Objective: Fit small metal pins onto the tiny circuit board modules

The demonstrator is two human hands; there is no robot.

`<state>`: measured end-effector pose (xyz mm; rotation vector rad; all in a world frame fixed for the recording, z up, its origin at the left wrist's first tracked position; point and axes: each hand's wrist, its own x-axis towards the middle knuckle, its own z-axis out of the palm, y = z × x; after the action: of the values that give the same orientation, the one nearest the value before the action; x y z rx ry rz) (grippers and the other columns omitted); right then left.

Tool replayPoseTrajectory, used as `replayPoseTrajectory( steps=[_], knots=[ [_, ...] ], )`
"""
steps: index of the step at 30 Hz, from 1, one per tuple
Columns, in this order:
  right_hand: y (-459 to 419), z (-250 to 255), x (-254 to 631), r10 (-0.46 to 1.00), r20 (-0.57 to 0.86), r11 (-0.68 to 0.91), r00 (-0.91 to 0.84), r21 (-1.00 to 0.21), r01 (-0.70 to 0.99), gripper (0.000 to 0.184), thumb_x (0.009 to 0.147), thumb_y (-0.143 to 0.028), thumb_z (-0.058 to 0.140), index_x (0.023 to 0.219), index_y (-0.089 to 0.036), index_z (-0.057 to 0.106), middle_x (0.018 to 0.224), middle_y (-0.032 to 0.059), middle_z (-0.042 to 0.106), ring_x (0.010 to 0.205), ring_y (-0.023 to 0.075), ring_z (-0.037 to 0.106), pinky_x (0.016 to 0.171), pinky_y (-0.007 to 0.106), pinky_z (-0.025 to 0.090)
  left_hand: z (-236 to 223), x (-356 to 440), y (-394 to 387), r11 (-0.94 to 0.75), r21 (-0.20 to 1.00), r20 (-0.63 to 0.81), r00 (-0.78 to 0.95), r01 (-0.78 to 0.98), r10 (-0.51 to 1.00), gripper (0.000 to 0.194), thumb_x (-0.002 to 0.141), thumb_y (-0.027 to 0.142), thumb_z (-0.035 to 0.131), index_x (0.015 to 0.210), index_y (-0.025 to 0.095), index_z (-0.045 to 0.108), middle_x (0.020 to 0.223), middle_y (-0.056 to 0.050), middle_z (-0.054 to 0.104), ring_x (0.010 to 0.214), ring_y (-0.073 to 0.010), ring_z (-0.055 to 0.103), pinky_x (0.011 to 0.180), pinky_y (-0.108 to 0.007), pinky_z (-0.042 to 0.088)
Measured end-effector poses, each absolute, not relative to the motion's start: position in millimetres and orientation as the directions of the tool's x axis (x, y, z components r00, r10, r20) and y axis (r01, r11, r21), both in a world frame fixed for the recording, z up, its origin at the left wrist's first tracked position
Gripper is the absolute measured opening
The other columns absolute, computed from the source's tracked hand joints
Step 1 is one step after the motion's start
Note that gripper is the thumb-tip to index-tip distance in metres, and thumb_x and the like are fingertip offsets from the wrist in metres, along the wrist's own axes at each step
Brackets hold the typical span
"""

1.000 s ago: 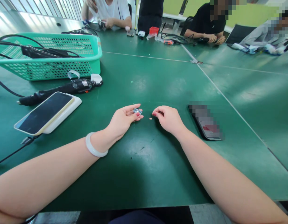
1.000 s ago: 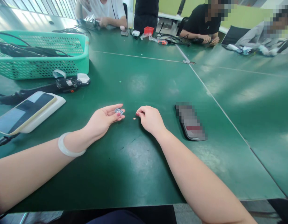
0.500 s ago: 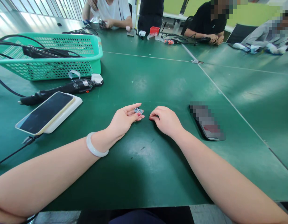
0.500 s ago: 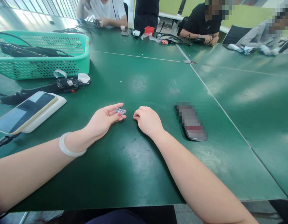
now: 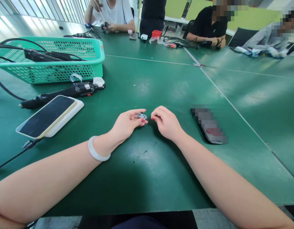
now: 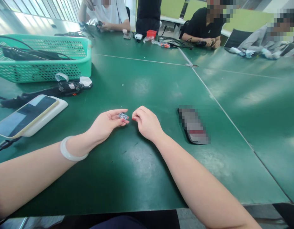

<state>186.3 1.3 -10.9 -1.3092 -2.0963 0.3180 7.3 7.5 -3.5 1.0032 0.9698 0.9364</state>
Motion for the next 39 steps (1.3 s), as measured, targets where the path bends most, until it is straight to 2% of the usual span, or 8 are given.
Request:
replayPoseTrajectory(
  steps=[3,8,16,24,32,39],
  knots=[
    [-4.6,-4.8,183.4,0.826,0.496,0.553,-0.267,-0.626,0.550,0.018,0.088,-0.016,0.046,0.074,-0.022,0.055,0.084,0.0027,0.059,0.080,0.0156,0.055,0.074,0.030,0.045,-2.7,7.9,6.4,0.238,0.966,-0.192,0.340,-0.097,0.920,0.033,0.072,0.010,0.071,0.104,0.013,0.066,0.079,-0.004,0.072,0.073,-0.0135,0.069,0.081,-0.032,0.055],
    [-4.8,-4.3,184.0,0.810,0.482,0.586,-0.334,-0.650,0.484,0.018,0.086,-0.016,0.047,0.075,-0.023,0.060,0.087,0.0020,0.057,0.080,0.0143,0.054,0.074,0.030,0.046,-2.3,8.3,5.7,0.189,0.982,-0.164,0.456,-0.009,0.875,0.017,0.072,0.011,0.069,0.088,0.014,0.067,0.068,-0.001,0.068,0.060,-0.0106,0.064,0.063,-0.025,0.053],
    [-2.8,-6.7,191.6,0.766,0.446,0.622,-0.462,-0.696,0.358,0.023,0.084,-0.009,0.048,0.074,-0.023,0.064,0.090,0.0004,0.050,0.073,0.0098,0.052,0.067,0.027,0.048,3.1,5.7,4.3,0.187,0.980,-0.188,0.598,0.064,0.779,0.010,0.073,0.014,0.068,0.082,0.015,0.063,0.063,-0.001,0.067,0.059,-0.0114,0.063,0.064,-0.026,0.053],
    [-3.2,-5.9,192.3,0.756,0.450,0.639,-0.475,-0.662,0.391,0.023,0.084,-0.011,0.053,0.072,-0.024,0.067,0.092,0.0005,0.050,0.070,0.0091,0.050,0.063,0.027,0.048,-1.4,3.7,6.7,0.164,0.982,-0.188,0.636,0.097,0.748,0.006,0.077,0.012,0.062,0.083,0.014,0.062,0.065,-0.001,0.067,0.061,-0.0104,0.063,0.066,-0.025,0.052],
    [-3.1,-8.3,190.9,0.727,0.475,0.670,-0.495,-0.648,0.362,0.022,0.084,-0.005,0.050,0.076,-0.022,0.064,0.090,-0.0001,0.049,0.071,0.0079,0.052,0.063,0.024,0.050,1.0,3.5,6.8,0.147,0.976,-0.215,0.652,0.158,0.727,0.006,0.081,0.012,0.057,0.088,0.012,0.059,0.067,0.000,0.065,0.064,-0.0085,0.063,0.068,-0.024,0.052],
    [-3.1,-8.9,193.4,0.704,0.490,0.697,-0.515,-0.616,0.367,0.024,0.084,-0.006,0.050,0.076,-0.022,0.065,0.092,-0.0002,0.050,0.069,0.0073,0.050,0.062,0.024,0.048,1.0,2.8,7.3,0.157,0.976,-0.218,0.658,0.152,0.721,0.005,0.081,0.011,0.058,0.085,0.013,0.059,0.065,0.001,0.064,0.062,-0.0086,0.062,0.066,-0.024,0.051]
  ],
)
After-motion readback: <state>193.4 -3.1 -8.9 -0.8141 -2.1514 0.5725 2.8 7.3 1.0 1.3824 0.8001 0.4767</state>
